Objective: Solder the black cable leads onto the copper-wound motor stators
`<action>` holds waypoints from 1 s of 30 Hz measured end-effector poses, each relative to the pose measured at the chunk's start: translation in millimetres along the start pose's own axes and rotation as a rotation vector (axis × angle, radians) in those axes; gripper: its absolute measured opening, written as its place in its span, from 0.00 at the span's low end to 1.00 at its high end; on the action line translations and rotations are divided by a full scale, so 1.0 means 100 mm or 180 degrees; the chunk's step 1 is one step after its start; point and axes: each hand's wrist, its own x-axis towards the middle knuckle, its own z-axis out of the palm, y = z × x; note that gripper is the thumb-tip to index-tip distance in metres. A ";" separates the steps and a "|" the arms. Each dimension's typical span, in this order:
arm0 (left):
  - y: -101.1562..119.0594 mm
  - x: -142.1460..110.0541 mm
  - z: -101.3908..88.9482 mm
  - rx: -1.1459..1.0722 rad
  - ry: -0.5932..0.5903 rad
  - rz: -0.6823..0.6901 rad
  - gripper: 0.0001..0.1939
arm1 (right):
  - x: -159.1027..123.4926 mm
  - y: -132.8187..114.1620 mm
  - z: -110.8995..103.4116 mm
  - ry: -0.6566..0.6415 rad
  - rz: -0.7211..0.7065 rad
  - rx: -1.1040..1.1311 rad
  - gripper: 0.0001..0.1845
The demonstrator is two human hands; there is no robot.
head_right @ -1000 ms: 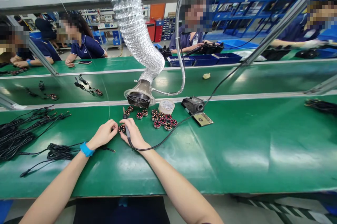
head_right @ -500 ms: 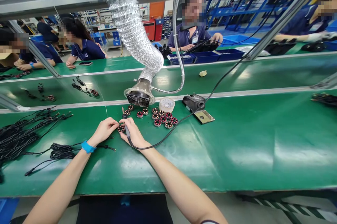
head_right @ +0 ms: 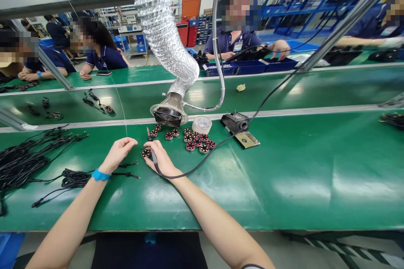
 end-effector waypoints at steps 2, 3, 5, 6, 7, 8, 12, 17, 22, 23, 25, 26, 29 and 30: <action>0.01 -0.04 -0.06 0.0091 -0.0129 -0.0018 0.21 | 0.00 -0.02 -0.01 0.0005 -0.0009 -0.0019 0.26; 0.01 -0.05 -0.08 0.0143 -0.0257 -0.0050 0.21 | 0.00 -0.02 -0.01 0.0001 -0.0011 -0.0053 0.26; 0.00 -0.08 -0.08 0.0188 -0.0531 -0.0112 0.20 | 0.00 -0.04 -0.02 -0.0021 -0.0003 -0.0152 0.25; -0.01 -0.08 -0.06 0.0163 -0.0619 -0.0132 0.20 | 0.00 -0.04 -0.02 -0.0040 0.0003 -0.0202 0.25; -0.01 -0.08 -0.04 0.0107 -0.0657 -0.0142 0.20 | 0.00 -0.05 -0.02 -0.0061 0.0011 -0.0242 0.25; -0.02 -0.07 -0.01 0.0034 -0.0653 -0.0148 0.20 | 0.00 -0.05 -0.02 -0.0082 0.0019 -0.0262 0.25; -0.03 -0.05 0.09 -0.0124 -0.0603 -0.0169 0.19 | 0.00 -0.02 0.00 -0.0091 0.0036 -0.0199 0.23; -0.02 -0.02 0.09 -0.0004 -0.0374 -0.0040 0.19 | -0.01 -0.01 0.01 -0.0068 0.0055 -0.0171 0.24; -0.05 0.03 0.09 0.0162 0.0087 0.0025 0.19 | -0.01 -0.05 0.00 -0.0069 0.0079 -0.0210 0.24; -0.05 0.04 0.10 0.0195 0.0090 0.0045 0.19 | -0.01 -0.06 -0.01 -0.0073 0.0080 -0.0205 0.24; -0.05 0.04 0.12 0.0226 0.0032 0.0077 0.18 | -0.01 -0.06 -0.01 -0.0078 0.0068 -0.0197 0.24; -0.05 0.04 0.13 0.0219 0.0001 0.0081 0.18 | 0.00 -0.06 -0.01 -0.0080 0.0057 -0.0193 0.24; -0.03 0.03 0.17 0.0129 -0.0066 0.0027 0.18 | 0.00 -0.06 0.00 -0.0074 0.0019 -0.0185 0.24; -0.02 0.03 0.18 0.0095 -0.0098 0.0005 0.19 | 0.00 -0.06 0.00 -0.0071 0.0008 -0.0187 0.24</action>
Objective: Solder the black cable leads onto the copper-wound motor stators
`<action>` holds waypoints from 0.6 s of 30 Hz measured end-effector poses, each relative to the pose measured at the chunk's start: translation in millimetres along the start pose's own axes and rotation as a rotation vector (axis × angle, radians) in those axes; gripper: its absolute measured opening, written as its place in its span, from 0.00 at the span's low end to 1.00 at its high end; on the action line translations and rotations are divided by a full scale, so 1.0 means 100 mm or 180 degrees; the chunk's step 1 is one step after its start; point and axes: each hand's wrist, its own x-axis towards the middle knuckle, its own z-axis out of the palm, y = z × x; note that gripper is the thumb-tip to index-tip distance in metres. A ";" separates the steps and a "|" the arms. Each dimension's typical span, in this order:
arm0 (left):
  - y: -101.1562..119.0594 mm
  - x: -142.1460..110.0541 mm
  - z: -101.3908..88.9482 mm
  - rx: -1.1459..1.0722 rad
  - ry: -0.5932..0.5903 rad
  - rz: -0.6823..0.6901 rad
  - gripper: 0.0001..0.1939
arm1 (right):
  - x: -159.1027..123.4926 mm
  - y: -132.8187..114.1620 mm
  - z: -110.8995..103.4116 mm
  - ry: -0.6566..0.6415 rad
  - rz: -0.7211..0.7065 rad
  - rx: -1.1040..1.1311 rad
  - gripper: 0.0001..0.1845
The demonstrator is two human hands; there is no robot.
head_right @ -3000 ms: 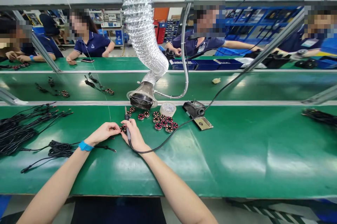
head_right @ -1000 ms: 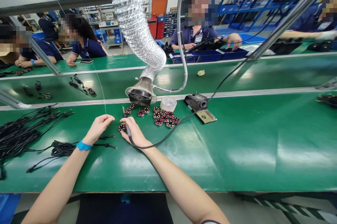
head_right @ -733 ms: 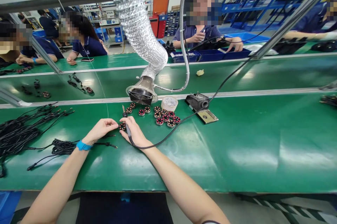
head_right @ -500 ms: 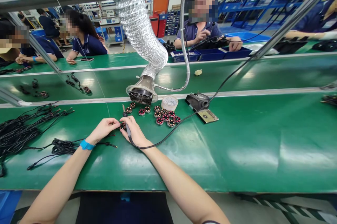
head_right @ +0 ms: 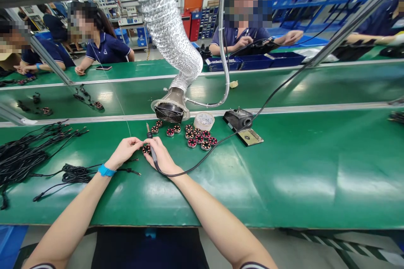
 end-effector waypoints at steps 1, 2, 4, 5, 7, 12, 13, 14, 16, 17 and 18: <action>0.01 -0.01 0.01 -0.0030 -0.0034 -0.0015 0.19 | 0.00 0.00 0.00 0.0004 -0.0006 -0.0005 0.24; 0.02 -0.01 0.02 -0.0051 -0.0065 -0.0026 0.20 | 0.00 0.00 0.00 0.0007 -0.0010 -0.0011 0.24; 0.04 -0.03 0.03 -0.0036 -0.0109 -0.0038 0.21 | 0.00 0.00 0.00 0.0021 -0.0013 -0.0014 0.24; 0.05 -0.04 0.03 -0.0011 -0.0110 -0.0051 0.22 | 0.00 0.00 0.00 0.0026 -0.0011 -0.0013 0.24; 0.05 -0.06 0.02 0.0041 -0.0117 -0.0104 0.22 | 0.00 0.00 0.00 0.0026 -0.0002 0.0002 0.23; 0.01 -0.06 -0.04 0.0049 -0.0329 -0.0294 0.23 | 0.00 0.00 0.00 0.0023 0.0026 0.0117 0.24; 0.00 -0.06 -0.04 0.0033 -0.0374 -0.0307 0.22 | 0.00 0.00 0.00 0.0032 0.0031 0.0135 0.24; -0.01 -0.05 -0.05 0.0023 -0.0411 -0.0300 0.22 | 0.00 0.00 0.00 0.0040 0.0034 0.0146 0.24; -0.03 -0.04 -0.05 0.0033 -0.0470 -0.0239 0.21 | 0.00 0.00 0.00 0.0042 0.0035 0.0143 0.24; -0.03 -0.04 -0.04 0.0041 -0.0499 -0.0201 0.21 | 0.00 0.00 0.00 0.0038 0.0033 0.0134 0.24; -0.04 -0.04 -0.04 0.0034 -0.0525 -0.0167 0.20 | 0.00 0.00 0.00 0.0035 0.0029 0.0125 0.24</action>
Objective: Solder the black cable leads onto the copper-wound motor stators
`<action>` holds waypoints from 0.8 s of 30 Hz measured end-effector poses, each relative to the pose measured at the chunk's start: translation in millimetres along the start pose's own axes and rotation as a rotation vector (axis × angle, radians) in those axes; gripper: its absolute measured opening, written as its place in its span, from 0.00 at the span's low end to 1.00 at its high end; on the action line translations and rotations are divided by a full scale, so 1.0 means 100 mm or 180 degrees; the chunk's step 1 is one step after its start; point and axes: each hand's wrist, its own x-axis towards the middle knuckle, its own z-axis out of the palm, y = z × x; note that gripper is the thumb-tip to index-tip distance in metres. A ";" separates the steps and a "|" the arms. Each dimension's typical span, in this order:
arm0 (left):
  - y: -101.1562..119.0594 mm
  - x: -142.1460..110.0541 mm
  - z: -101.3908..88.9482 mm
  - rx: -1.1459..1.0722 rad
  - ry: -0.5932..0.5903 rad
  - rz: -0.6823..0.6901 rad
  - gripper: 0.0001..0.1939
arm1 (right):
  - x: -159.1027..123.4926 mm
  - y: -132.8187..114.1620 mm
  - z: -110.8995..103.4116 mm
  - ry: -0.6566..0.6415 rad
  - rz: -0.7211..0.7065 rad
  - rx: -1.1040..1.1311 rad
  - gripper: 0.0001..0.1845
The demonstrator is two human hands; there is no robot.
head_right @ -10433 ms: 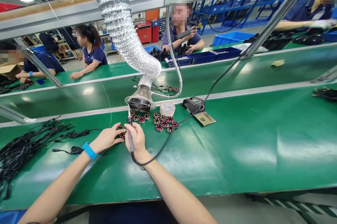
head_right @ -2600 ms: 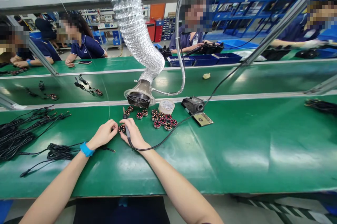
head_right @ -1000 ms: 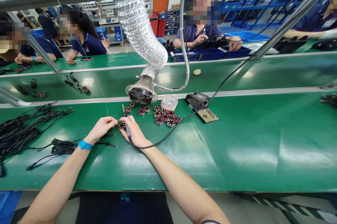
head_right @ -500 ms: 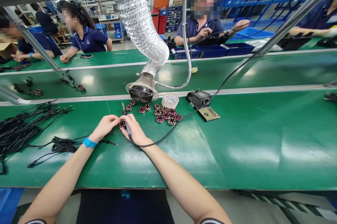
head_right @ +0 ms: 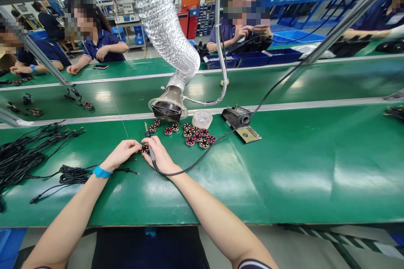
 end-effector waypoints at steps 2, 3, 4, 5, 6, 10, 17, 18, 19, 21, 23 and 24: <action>-0.01 0.00 0.00 -0.0051 -0.0038 0.0059 0.20 | 0.00 0.00 0.00 -0.0002 -0.0005 -0.0014 0.24; -0.02 0.00 -0.01 -0.0076 -0.0054 0.0085 0.20 | 0.00 0.00 0.00 -0.0005 -0.0003 -0.0015 0.24; -0.02 -0.01 -0.01 -0.0088 -0.0056 0.0103 0.21 | 0.00 0.01 0.00 -0.0003 0.0000 -0.0010 0.24; -0.01 -0.02 -0.02 -0.0080 -0.0046 0.0093 0.21 | 0.00 0.01 0.00 0.0001 0.0002 -0.0003 0.24; 0.00 -0.03 -0.04 -0.0048 -0.0032 0.0053 0.22 | 0.00 0.01 0.00 0.0008 0.0000 0.0006 0.24; 0.04 -0.09 -0.09 0.0083 -0.0061 -0.0158 0.24 | 0.00 0.02 0.01 0.0025 -0.0031 0.0019 0.24; 0.01 -0.08 -0.09 -0.0036 -0.0265 -0.0089 0.21 | 0.00 0.02 0.01 0.0045 0.0001 0.0017 0.23; 0.01 -0.07 -0.08 -0.0064 -0.0269 -0.0074 0.21 | 0.00 0.02 0.01 0.0029 0.0004 0.0018 0.23; 0.00 -0.06 -0.07 -0.0088 -0.0269 -0.0067 0.20 | 0.00 0.02 0.01 0.0018 0.0006 0.0016 0.24; 0.00 -0.05 -0.07 -0.0084 -0.0261 -0.0079 0.20 | 0.00 0.01 0.00 0.0011 0.0004 0.0018 0.23; 0.03 -0.07 -0.10 0.0018 -0.0210 -0.0135 0.21 | 0.00 0.01 0.00 0.0013 -0.0003 0.0041 0.23; 0.05 -0.09 -0.13 0.0114 -0.0149 -0.0157 0.21 | 0.00 0.01 0.00 0.0007 -0.0005 0.0053 0.23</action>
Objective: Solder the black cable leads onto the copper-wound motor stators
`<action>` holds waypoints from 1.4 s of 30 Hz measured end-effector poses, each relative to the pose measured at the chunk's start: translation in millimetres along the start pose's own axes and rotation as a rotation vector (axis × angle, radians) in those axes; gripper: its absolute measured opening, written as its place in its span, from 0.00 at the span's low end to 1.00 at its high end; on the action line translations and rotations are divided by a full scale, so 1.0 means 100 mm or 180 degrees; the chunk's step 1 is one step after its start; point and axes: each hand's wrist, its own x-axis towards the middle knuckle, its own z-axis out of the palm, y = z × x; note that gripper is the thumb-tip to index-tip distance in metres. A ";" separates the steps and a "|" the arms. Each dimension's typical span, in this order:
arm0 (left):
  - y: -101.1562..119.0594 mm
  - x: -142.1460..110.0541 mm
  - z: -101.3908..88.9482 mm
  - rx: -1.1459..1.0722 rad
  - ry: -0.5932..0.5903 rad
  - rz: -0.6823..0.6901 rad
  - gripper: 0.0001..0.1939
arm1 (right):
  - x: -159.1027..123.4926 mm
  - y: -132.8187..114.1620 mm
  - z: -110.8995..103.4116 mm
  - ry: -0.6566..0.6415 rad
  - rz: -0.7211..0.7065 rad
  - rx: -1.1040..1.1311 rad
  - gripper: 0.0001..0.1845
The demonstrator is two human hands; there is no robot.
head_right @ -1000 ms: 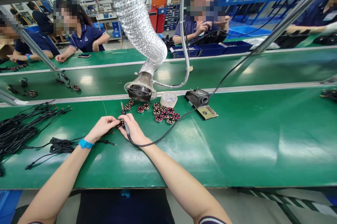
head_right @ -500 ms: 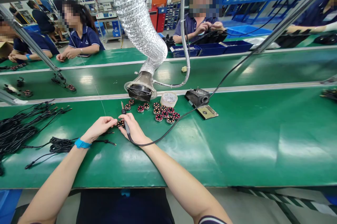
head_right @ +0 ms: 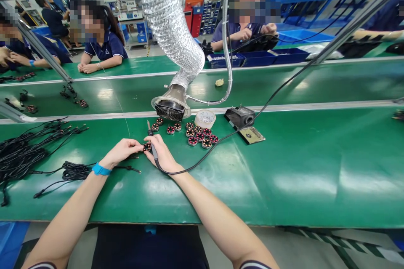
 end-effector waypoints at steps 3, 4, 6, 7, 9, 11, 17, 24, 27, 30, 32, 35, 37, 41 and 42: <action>0.03 -0.09 -0.14 0.0480 0.0174 0.0128 0.19 | 0.00 0.00 0.00 -0.0006 0.0021 -0.0001 0.24; 0.03 -0.12 -0.19 0.0684 0.0147 0.0241 0.18 | 0.00 0.00 0.00 0.0004 0.0031 -0.0021 0.24; 0.01 -0.17 -0.28 0.1094 -0.0048 0.0459 0.14 | 0.00 0.01 0.00 0.0032 0.0044 -0.0083 0.24; 0.00 -0.19 -0.31 0.1259 -0.0174 0.0532 0.12 | 0.00 0.01 0.00 0.0050 0.0048 -0.0123 0.24; -0.02 -0.21 -0.34 0.1474 -0.0380 0.0612 0.10 | 0.00 0.01 0.00 0.0086 0.0066 -0.0211 0.24; -0.03 -0.21 -0.35 0.1515 -0.0422 0.0647 0.10 | 0.00 0.00 0.00 0.0120 0.0093 -0.0280 0.24; 0.04 -0.18 -0.30 0.0657 0.0008 0.0402 0.15 | 0.00 0.00 0.02 0.0151 0.0126 -0.0225 0.24; 0.04 -0.13 -0.13 -0.0496 -0.0002 0.0357 0.17 | 0.05 -0.16 0.01 0.0240 0.0023 -0.0017 0.24; 0.03 -0.13 -0.10 -0.0434 0.0016 0.0405 0.15 | 0.08 -0.26 0.00 0.0463 0.0064 0.0255 0.20; 0.03 -0.14 -0.07 -0.0415 -0.0012 0.0436 0.13 | 0.09 -0.30 0.03 0.0620 0.0138 0.0529 0.17; 0.02 -0.14 -0.05 -0.0409 -0.0005 0.0472 0.12 | 0.09 -0.29 0.05 0.0661 0.0230 0.0654 0.15; 0.04 -0.14 -0.02 -0.0471 0.0005 0.0497 0.12 | 0.07 -0.26 0.08 0.0679 0.0379 0.0844 0.14; 0.06 -0.15 0.00 -0.0508 0.0002 0.0489 0.13 | 0.06 -0.24 0.09 0.0682 0.0447 0.0982 0.15; 0.09 -0.16 0.00 -0.0405 0.0161 0.0497 0.15 | 0.05 -0.24 0.12 0.0715 0.0530 0.1075 0.15; 0.09 -0.16 0.01 -0.0400 0.0183 0.0492 0.15 | 0.05 -0.25 0.13 0.0721 0.0540 0.1030 0.15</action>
